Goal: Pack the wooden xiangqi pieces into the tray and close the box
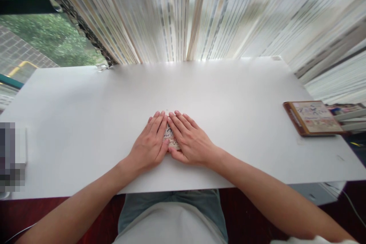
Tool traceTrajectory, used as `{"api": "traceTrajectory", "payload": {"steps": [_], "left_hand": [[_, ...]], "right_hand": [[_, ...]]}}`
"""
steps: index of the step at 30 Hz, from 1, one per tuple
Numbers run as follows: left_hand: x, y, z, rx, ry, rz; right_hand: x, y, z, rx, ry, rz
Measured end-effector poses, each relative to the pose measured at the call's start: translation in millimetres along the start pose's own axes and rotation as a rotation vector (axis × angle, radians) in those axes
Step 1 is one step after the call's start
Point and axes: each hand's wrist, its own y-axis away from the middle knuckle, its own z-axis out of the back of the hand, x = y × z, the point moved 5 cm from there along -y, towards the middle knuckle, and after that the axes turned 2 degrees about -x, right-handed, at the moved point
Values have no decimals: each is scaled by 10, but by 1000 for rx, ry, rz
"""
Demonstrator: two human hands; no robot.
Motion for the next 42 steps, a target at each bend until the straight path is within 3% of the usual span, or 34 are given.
{"api": "traceTrajectory", "payload": {"steps": [42], "left_hand": [[64, 9, -63, -40, 37, 31]], "right_hand": [[-53, 8, -130, -50, -62, -69]]}}
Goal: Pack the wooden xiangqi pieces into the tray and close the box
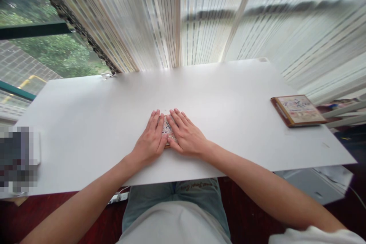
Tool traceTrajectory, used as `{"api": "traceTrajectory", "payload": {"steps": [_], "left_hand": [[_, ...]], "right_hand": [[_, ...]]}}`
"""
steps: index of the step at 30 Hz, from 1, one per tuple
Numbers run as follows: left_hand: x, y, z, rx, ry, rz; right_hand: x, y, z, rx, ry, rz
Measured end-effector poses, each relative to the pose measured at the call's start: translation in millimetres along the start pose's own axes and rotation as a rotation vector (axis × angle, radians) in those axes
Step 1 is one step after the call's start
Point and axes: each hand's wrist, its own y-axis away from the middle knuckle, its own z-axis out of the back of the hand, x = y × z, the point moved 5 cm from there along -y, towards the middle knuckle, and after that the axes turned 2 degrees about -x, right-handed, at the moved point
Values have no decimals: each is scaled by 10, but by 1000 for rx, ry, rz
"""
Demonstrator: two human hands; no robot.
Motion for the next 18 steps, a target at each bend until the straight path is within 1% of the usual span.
{"api": "traceTrajectory", "payload": {"steps": [5, 9, 13, 18], "left_hand": [[-3, -10, -6, 5, 16, 0], [6, 7, 15, 24, 17, 34], [28, 153, 68, 63, -21, 42], [43, 364, 137, 48, -57, -45]], "right_hand": [[-1, 18, 6, -56, -29, -5], [-13, 33, 2, -55, -9, -14], [-46, 43, -18, -25, 16, -52], [-58, 33, -26, 32, 0, -99]]}}
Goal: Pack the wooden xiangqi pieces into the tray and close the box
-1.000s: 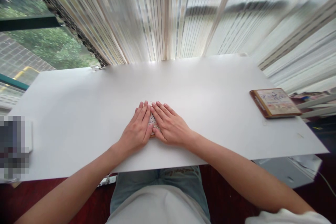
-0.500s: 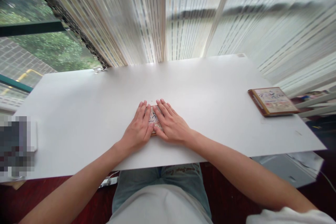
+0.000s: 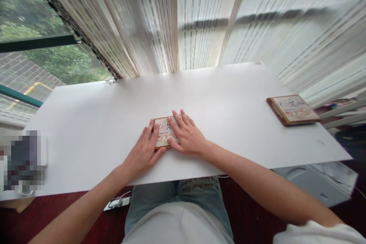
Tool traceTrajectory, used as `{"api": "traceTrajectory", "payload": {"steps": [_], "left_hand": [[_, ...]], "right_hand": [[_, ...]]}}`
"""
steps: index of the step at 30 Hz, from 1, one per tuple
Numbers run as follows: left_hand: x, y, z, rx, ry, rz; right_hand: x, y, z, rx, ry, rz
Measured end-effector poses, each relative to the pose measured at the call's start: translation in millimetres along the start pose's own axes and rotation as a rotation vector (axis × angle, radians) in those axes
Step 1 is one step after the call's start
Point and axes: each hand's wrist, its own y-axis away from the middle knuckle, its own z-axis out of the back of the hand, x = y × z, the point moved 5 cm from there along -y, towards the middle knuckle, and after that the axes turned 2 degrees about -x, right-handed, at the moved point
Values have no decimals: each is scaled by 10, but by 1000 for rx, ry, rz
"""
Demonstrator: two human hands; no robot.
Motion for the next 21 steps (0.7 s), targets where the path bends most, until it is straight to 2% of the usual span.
{"api": "traceTrajectory", "payload": {"steps": [4, 8, 13, 17, 21], "left_hand": [[28, 47, -4, 31, -38, -36], [117, 43, 40, 69, -61, -1], [262, -108, 145, 89, 67, -20], [310, -295, 173, 98, 164, -75], [258, -368, 135, 94, 183, -143]], "right_hand": [[-26, 28, 69, 48, -59, 15], [-152, 101, 214, 91, -122, 40], [-307, 87, 365, 174, -229, 7], [-280, -13, 357, 173, -282, 59], [-229, -65, 287, 122, -254, 113]]}}
